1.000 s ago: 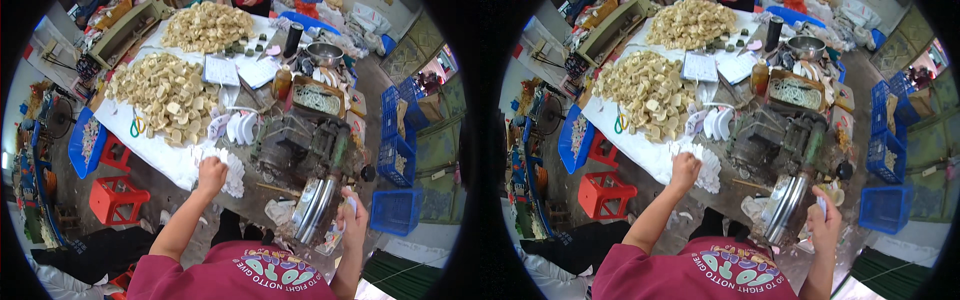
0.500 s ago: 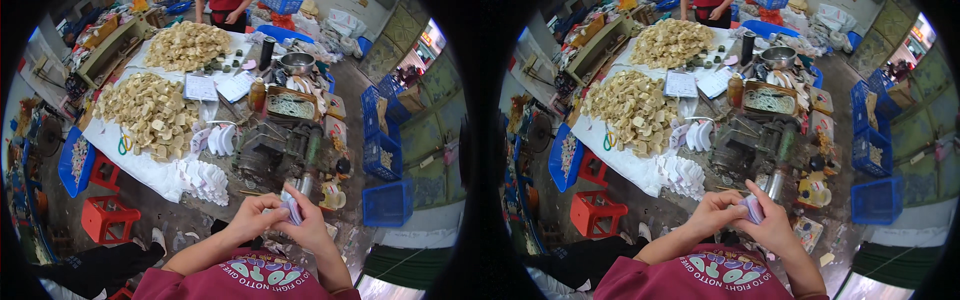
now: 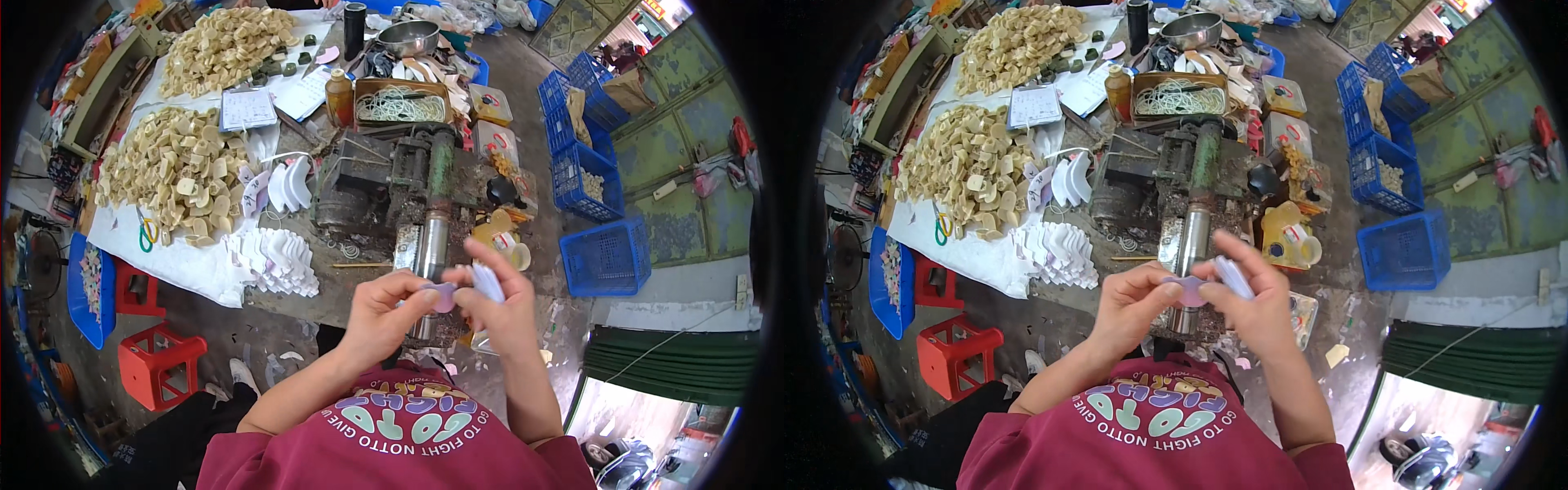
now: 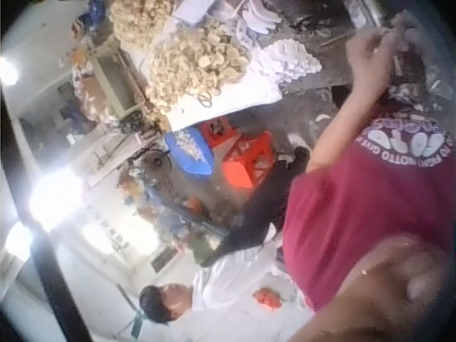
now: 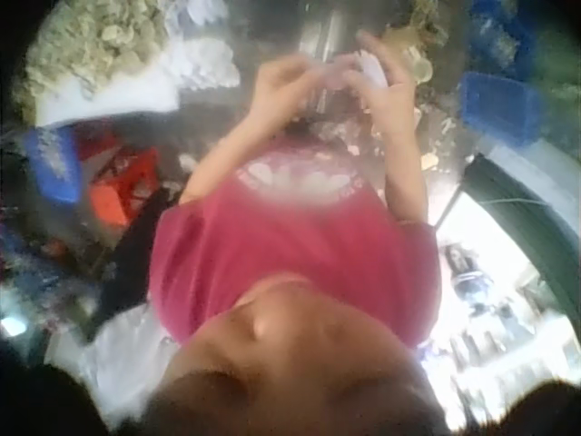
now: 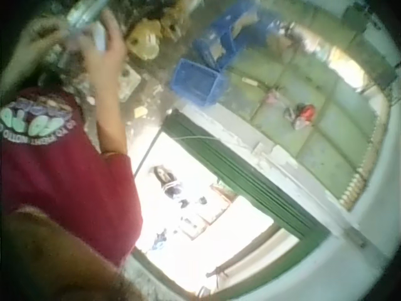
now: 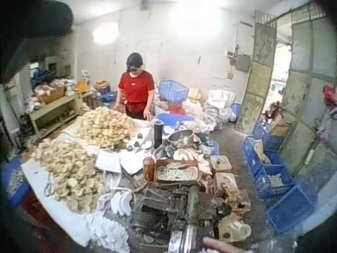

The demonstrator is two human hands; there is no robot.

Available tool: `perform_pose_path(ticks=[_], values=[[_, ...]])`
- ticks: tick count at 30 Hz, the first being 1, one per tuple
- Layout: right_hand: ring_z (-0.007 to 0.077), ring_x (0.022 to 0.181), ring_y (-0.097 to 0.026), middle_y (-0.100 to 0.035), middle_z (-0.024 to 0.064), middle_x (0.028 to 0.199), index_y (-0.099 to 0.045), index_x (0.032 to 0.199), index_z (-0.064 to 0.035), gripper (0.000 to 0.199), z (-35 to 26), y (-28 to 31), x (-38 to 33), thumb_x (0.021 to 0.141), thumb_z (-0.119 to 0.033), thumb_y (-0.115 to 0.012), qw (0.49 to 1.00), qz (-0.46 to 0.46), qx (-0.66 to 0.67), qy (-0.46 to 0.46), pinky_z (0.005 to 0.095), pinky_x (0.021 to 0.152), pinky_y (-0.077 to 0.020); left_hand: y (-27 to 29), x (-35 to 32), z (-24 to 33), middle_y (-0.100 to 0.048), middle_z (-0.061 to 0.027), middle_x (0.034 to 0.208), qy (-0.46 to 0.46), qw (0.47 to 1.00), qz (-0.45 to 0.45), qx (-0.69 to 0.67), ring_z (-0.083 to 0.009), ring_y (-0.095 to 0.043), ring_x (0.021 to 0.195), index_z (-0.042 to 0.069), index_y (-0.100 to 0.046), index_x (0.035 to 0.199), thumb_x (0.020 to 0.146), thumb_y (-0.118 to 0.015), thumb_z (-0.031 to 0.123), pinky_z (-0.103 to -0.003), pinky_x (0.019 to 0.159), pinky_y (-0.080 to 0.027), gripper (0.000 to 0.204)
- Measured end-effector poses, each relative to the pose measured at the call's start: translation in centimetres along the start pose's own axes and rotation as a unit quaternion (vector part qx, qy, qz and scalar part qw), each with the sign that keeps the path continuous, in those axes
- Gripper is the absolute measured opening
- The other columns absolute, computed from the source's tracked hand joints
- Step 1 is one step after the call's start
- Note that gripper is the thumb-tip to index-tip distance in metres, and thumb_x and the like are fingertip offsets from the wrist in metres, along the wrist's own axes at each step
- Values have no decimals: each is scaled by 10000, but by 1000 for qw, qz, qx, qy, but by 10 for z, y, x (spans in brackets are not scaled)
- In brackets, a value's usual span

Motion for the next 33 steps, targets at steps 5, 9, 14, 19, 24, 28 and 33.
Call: perform_pose_path(ticks=[5, 9, 14, 19, 24, 28, 33], values=[[117, 829, -619, -674, 101, 1042, -585, 1224, -41, 460, 32, 37, 21, 774, 5, -664, 982, 73, -168, 40, 250, 755, -495, 15, 6, -7, -608, -67, 935, -134, 955, 90, 251, -136, -574, 842, -3, -672, 1000, 800, -714, 47, -270, 738, -466, 210], [183, 936, -640, -677, 140, 1044, -580, 1231, -49, 466, 64, 31, 38, 772, -28, -659, 954, 61, -291, 40, 308, 854, -490, 36, 10, -39, -579, -100, 956, -182, 893, 97, 399, -221, -582, 812, 39, -687, 984, 735, -748, 41, -313, 727, -460, 257], [153, 922, -630, -680, 109, 1025, -583, 1234, -42, 436, 45, 15, 41, 810, -62, -682, 954, 95, -283, 40, 293, 851, -491, 42, 16, -54, -592, -99, 858, -190, 889, 121, 398, -258, -585, 805, 53, -694, 879, 715, -761, 63, -354, 706, -459, 177], [68, 774, -570, -633, 18, 877, -573, 1241, -3, 406, 30, 15, 45, 844, -41, -654, 969, 99, -215, 74, 214, 711, -458, 95, 19, -44, -603, -120, 900, -143, 913, 205, 322, -249, -593, 862, 21, -618, 817, 789, -675, 35, -332, 794, -458, 66], [46, 671, -515, -576, 1, 787, -551, 1277, -7, 427, 16, 6, 34, 865, -89, -625, 972, 105, -203, 57, 189, 600, -408, 236, 23, -26, -605, -64, 808, -202, 639, 335, 662, -255, -574, 839, 87, -629, 778, 741, -688, 81, -395, 800, -380, 70], [34, 623, -484, -550, -14, 781, -494, 1340, -11, 501, 13, 0, 34, 865, -116, -613, 998, -2, -54, 13, 182, 545, -382, 291, -1, -61, -601, -71, 833, -70, 585, 200, 783, -256, -559, 899, 82, -648, 810, 749, -670, 76, -404, 852, -368, 65], [41, 675, -515, -582, -18, 861, -451, 1376, -7, 581, 5, -8, 30, 834, -98, -638, 998, -35, -43, -5, 188, 597, -418, 206, -2, -42, -614, -122, 888, -160, 627, 298, 702, -279, -567, 931, 49, -667, 878, 745, -684, 58, -402, 883, -388, 135]])
Point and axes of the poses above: each hand's wrist, its own x-axis towards the middle knuckle, its own y-axis out of the back of the hand, z = x × y, the point moved 1 cm from there along x, towards the middle knuckle
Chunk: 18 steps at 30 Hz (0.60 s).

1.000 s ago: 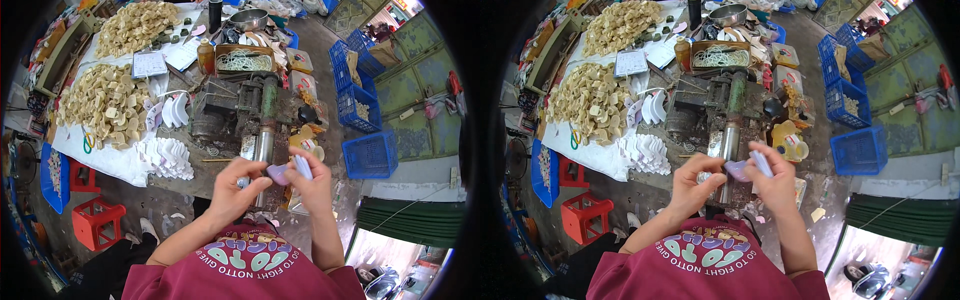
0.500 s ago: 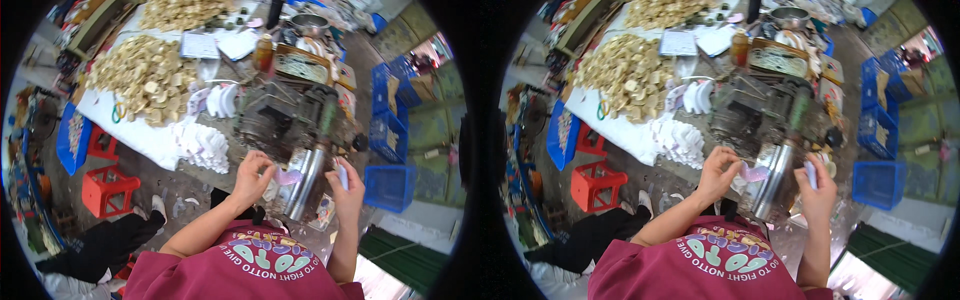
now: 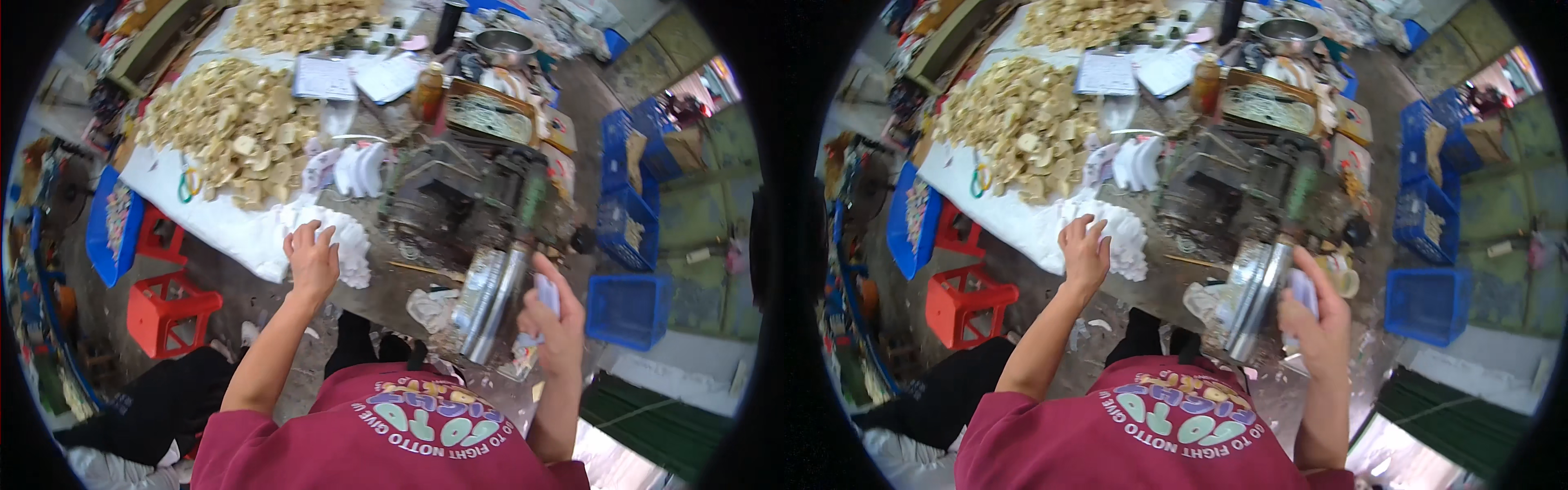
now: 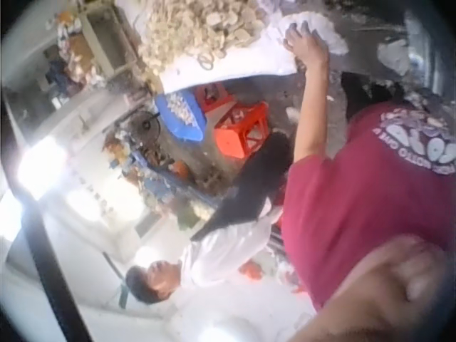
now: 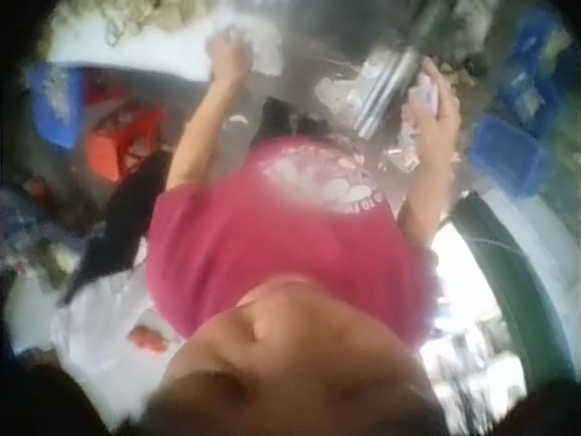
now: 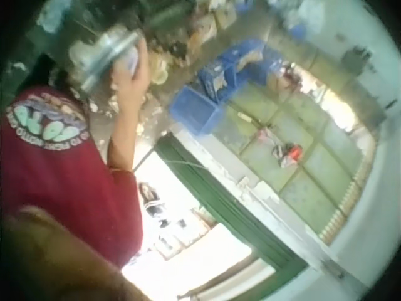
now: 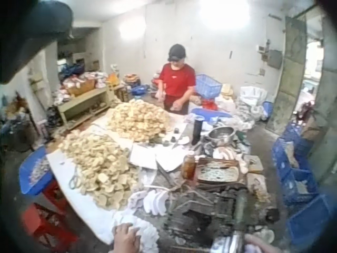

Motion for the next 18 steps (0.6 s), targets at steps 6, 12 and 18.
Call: perform_pose_path(ticks=[6, 12, 18], values=[[32, 855, -530, -601, -8, 1006, -414, 1407, -24, 695, 0, -20, -3, 773, -28, -700, 994, -94, 8, 61, 194, 775, -434, 79, 37, 155, -653, -29, 870, 147, 660, -336, -655, -101, -582, 841, -5, -687, 885, 848, -673, 90, -271, 785, -447, 103], [29, 851, -534, -598, -7, 1024, -419, 1411, -42, 695, 2, -15, -12, 777, -24, -702, 985, -150, 39, 74, 188, 746, -442, 83, 40, 192, -657, -39, 877, 205, 524, -401, -723, -98, -596, 818, -18, -673, 910, 873, -641, 66, -246, 743, -459, 97], [46, 653, -550, -638, 20, 913, -463, 1367, -32, 640, 22, 44, -5, 774, -28, -706, 992, 78, 97, -7, 188, 560, -444, 66, 23, 190, -646, -72, 929, 195, 552, -205, -785, -117, -625, 794, -24, -645, 878, 898, -580, 17, -245, 678, -501, 79]])
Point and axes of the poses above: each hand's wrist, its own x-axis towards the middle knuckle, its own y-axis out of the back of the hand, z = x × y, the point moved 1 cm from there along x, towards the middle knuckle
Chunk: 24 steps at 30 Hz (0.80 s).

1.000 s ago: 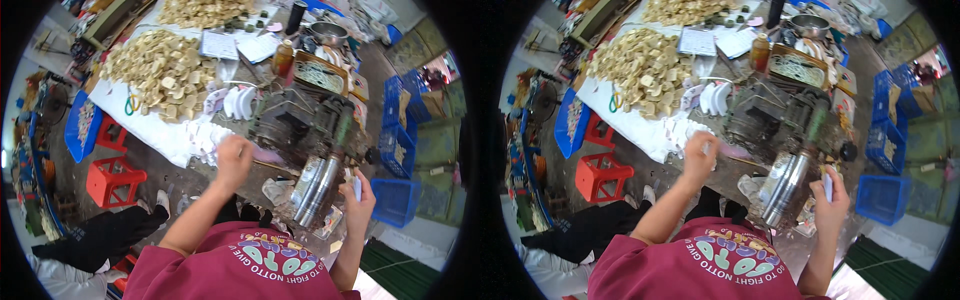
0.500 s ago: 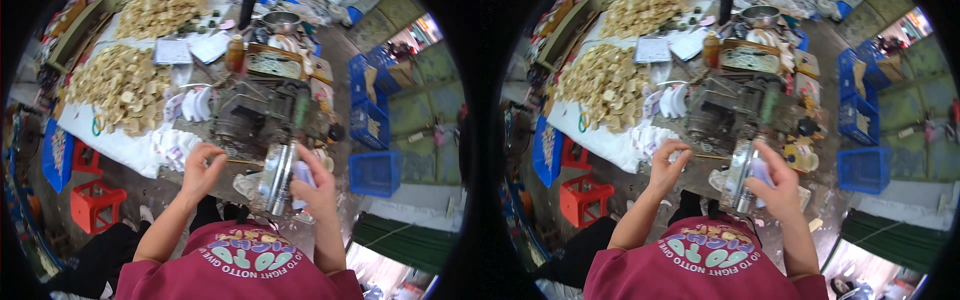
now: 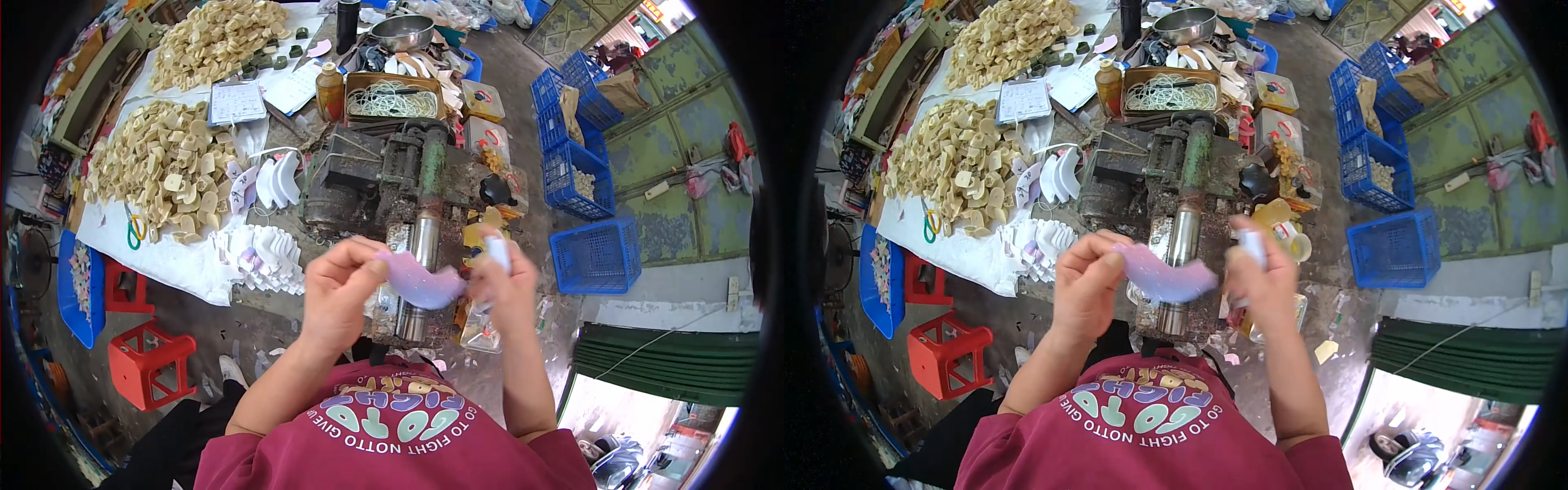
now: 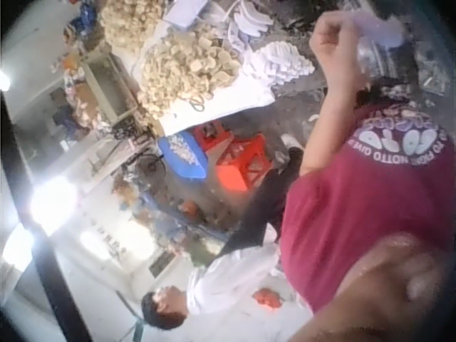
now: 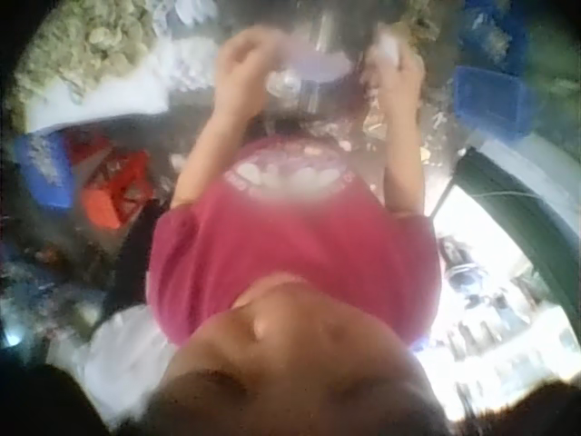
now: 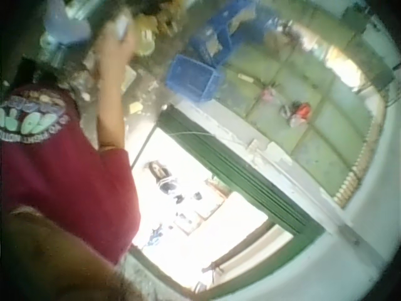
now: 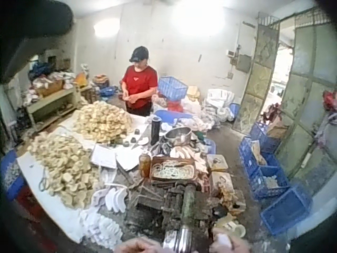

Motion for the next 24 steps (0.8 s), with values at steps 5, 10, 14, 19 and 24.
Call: perform_pose_path(ticks=[5, 10, 14, 19, 24], values=[[52, 587, -541, -653, 48, 848, -435, 1377, -33, 646, -12, -24, -20, 784, -35, -690, 999, -17, -13, 43, 188, 499, -432, -18, -5, -10, -608, -69, 942, -1, 995, -55, 82, -99, -575, 872, -21, -620, 919, 888, -587, -8, -236, 711, -479, 48], [83, 626, -579, -650, 63, 842, -398, 1396, -34, 665, -15, -11, -12, 784, 9, -657, 991, -22, -129, 3, 221, 540, -475, 2, -5, -14, -596, -111, 983, -106, 932, -16, 346, -165, -587, 855, -17, -624, 980, 797, -682, 9, -277, 745, -477, 194], [95, 655, -594, -631, 65, 802, -430, 1384, -69, 645, 28, 7, 6, 775, 11, -631, 957, -9, -290, 14, 251, 563, -489, 40, -3, -37, -590, -118, 988, -178, 830, -6, 529, -249, -587, 922, 40, -655, 1023, 725, -729, 8, -335, 796, -465, 308], [116, 745, -584, -626, 52, 812, -501, 1329, -55, 582, 38, -9, 15, 771, -55, -669, 948, 36, -307, 80, 269, 711, -493, 40, 0, -53, -600, -106, 945, -156, 818, 3, 554, -275, -575, 913, 67, -697, 917, 728, -753, 98, -372, 783, -447, 200], [75, 692, -587, -668, 91, 850, -511, 1283, 38, 473, 7, -11, 14, 849, -90, -650, 976, 47, -207, 48, 215, 640, -474, 88, 6, -44, -611, -108, 856, -101, 892, 107, 428, -230, -605, 831, 7, -658, 866, 798, -685, 37, -307, 754, -466, 79]])
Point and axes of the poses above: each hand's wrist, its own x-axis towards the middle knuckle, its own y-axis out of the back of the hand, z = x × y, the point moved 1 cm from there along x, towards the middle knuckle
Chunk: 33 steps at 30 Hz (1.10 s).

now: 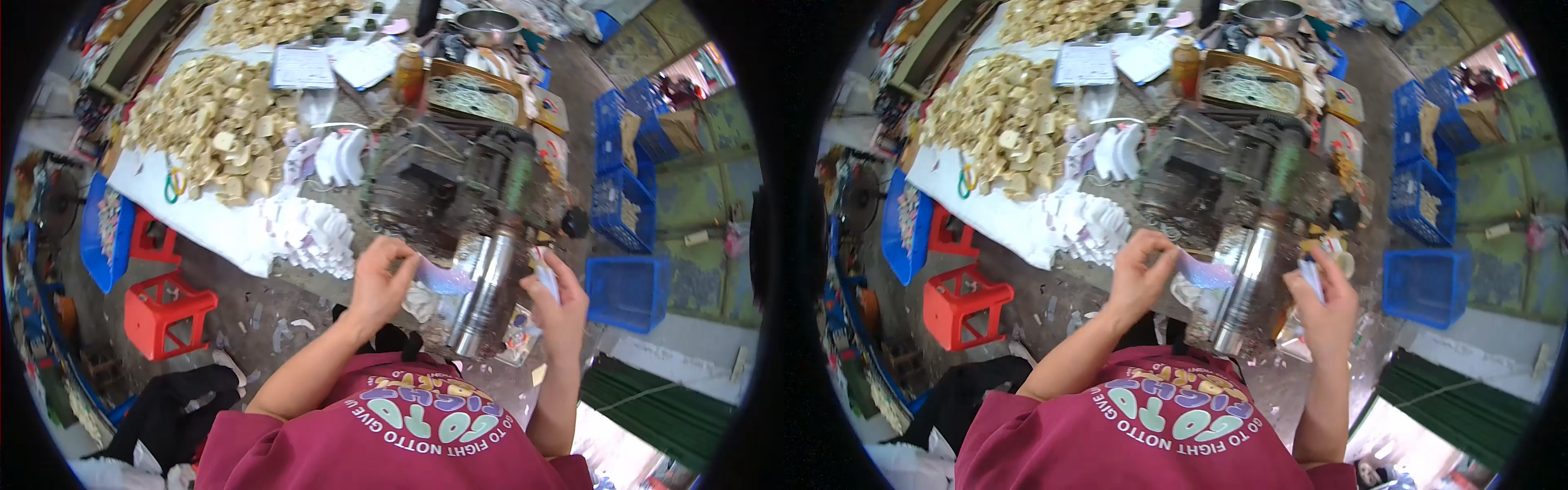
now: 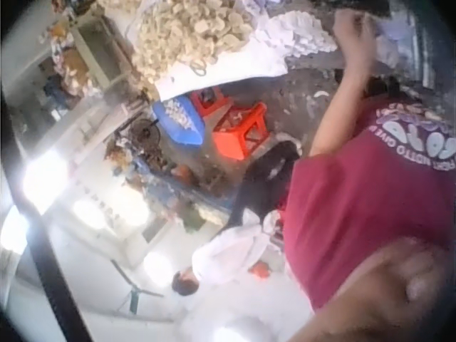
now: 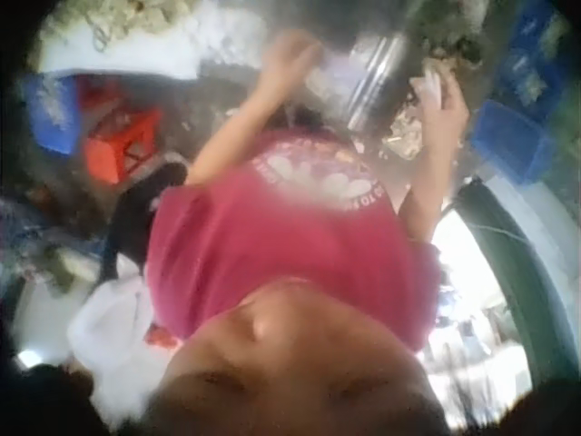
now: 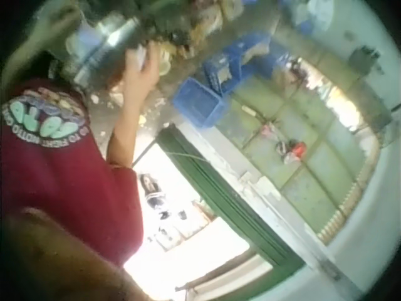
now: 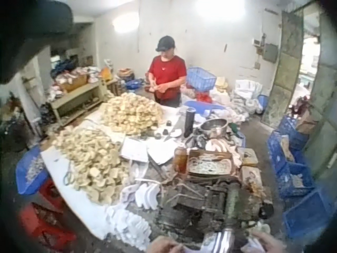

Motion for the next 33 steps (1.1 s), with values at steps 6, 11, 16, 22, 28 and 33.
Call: perform_pose_path(ticks=[6, 11, 16, 22, 28, 33], values=[[76, 460, -485, -651, 118, 753, -524, 1254, 52, 415, -13, -1, -12, 938, -217, -539, 983, -73, 143, -86, 202, 440, -385, 145, 43, -77, -631, -95, 824, -70, 879, 176, 438, -246, -605, 870, 39, -649, 814, 799, -626, 40, -378, 836, -411, 28], [48, 476, -412, -506, -12, 646, -498, 1313, 39, 469, -22, -10, -10, 860, -64, -556, 972, -129, 180, -73, 204, 468, -344, 149, 14, -116, -613, -114, 979, -53, 846, 51, 528, -269, -564, 1004, 58, -649, 957, 758, -632, 45, -386, 926, -359, 201], [56, 802, -563, -625, 8, 917, -431, 1387, -7, 734, -36, -40, -15, 736, -49, -767, 986, -153, 69, -12, 205, 712, -459, 64, 8, -20, -622, -110, 953, 13, 995, 34, 89, -231, -585, 933, 26, -646, 967, 784, -669, 42, -339, 833, -449, 186], [78, 897, -579, -628, 32, 995, -388, 1413, -13, 777, -41, -52, -25, 747, -41, -788, 964, -222, 146, -3, 229, 808, -471, -3, 8, 97, -650, -29, 817, 231, 893, -214, -322, -90, -594, 753, -16, -676, 876, 857, -685, 111, -240, 717, -465, 128], [69, 949, -563, -609, 27, 1074, -394, 1412, -21, 799, -33, -42, -31, 730, -45, -811, 945, -244, 218, -21, 228, 830, -468, -12, -1, 98, -657, -25, 808, 242, 852, -211, -414, -65, -581, 730, -18, -664, 905, 881, -673, 124, -225, 660, -469, 144], [68, 852, -591, -617, 4, 1003, -421, 1392, -14, 779, -29, -42, -34, 716, -25, -808, 962, -222, 156, 40, 227, 760, -500, -18, -5, 104, -663, -41, 806, 248, 862, -229, -377, -71, -590, 713, -4, -670, 891, 888, -667, 111, -218, 649, -472, 116]])
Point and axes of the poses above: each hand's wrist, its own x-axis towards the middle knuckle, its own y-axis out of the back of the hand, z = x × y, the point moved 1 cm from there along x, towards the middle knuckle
